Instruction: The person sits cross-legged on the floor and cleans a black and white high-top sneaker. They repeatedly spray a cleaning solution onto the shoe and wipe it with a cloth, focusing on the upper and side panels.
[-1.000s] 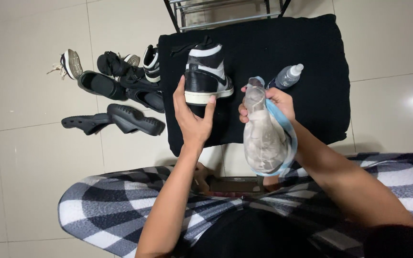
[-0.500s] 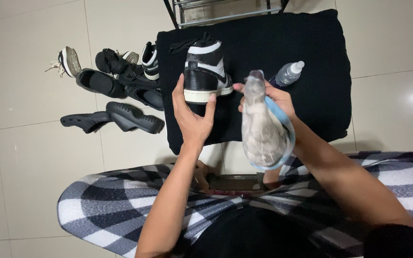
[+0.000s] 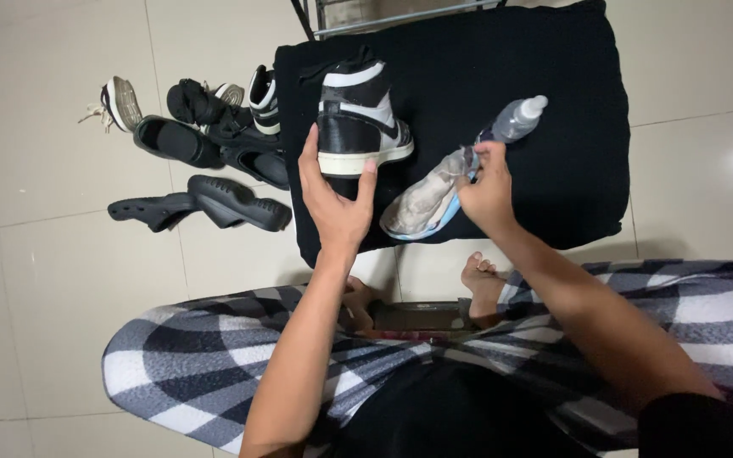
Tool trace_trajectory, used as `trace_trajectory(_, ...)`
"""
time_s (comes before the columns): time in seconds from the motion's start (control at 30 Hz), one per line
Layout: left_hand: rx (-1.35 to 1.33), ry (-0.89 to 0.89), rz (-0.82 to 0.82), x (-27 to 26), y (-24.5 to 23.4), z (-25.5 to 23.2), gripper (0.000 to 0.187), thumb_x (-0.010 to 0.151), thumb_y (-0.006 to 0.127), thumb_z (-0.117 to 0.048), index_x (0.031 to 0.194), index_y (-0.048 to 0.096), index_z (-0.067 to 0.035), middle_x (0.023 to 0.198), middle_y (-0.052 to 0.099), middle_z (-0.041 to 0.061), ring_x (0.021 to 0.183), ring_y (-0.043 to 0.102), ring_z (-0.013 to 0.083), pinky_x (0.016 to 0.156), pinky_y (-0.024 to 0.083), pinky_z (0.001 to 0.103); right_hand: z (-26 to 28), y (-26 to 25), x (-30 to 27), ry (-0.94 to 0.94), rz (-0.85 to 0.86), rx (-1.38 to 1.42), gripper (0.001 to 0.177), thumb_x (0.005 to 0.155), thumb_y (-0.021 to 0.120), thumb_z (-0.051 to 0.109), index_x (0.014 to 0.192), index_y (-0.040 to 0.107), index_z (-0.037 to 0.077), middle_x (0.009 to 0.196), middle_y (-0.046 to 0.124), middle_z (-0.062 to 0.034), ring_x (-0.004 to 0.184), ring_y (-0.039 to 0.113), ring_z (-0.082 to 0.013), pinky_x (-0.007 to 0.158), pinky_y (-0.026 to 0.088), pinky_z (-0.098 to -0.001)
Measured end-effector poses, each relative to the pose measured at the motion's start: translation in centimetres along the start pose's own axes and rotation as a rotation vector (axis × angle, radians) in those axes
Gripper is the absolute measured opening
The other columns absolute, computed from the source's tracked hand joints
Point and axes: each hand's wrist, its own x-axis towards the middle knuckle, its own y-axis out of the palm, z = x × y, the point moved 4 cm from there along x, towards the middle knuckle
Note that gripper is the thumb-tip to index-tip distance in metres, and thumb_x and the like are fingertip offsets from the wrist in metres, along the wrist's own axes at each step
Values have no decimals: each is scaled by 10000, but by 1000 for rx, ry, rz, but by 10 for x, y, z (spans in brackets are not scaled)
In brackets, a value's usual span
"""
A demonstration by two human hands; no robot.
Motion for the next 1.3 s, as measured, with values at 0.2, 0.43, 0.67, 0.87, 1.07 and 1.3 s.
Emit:
trace_trajectory(0.2,-9,27,12,-1,1,-3,756,963,780,-235,1558,373,-8,1438,510,217,1330,576,334,1138,476,418,-9,5,-18,-97,-158,80,532,848,719,-130,1311,485,-11,1200,616,-170,1064,628,-264,925,531,-350)
trace_trajectory(0.43,-12,40,0,-1,2,0,766,945,793,-204,1554,378,6,1451,511,222,1348,567,340,1162,465,422,-11,8,-19,406,173,561,401,822,756,-91,1197,614,-66,1131,698,-166,1014,701,-237,894,576,-368)
trace_trajectory(0.67,-44,14,4,0,1,2,767,947,795,-196,1554,374,8,1442,507,219,1319,583,315,1125,495,403,14,0,0,509,635,951,437,829,632,-107,1255,625,-8,1168,694,-159,1092,704,-260,968,577,-414)
trace_trajectory(0.87,-78,-17,6,1,-1,2,769,950,795,-189,1559,369,9,1452,506,215,1317,590,306,1126,498,401,12,-25,21,524,411,-15,422,808,728,5,1219,636,13,1131,721,-144,1023,712,-235,868,573,-368)
trace_trajectory(1.07,-65,-19,18,0,1,4,783,950,792,-188,1569,353,5,1454,493,218,1324,584,305,1127,500,403,29,-40,23,539,411,-457,500,813,809,169,1262,637,33,1089,732,-183,901,734,-281,730,590,-399)
trace_trajectory(1.3,-34,-4,19,-1,2,3,776,948,793,-189,1565,362,3,1448,502,213,1319,587,306,1127,496,405,-2,-59,41,525,545,-360,773,761,830,43,1446,473,38,1288,635,-208,1125,650,-283,927,535,-393)
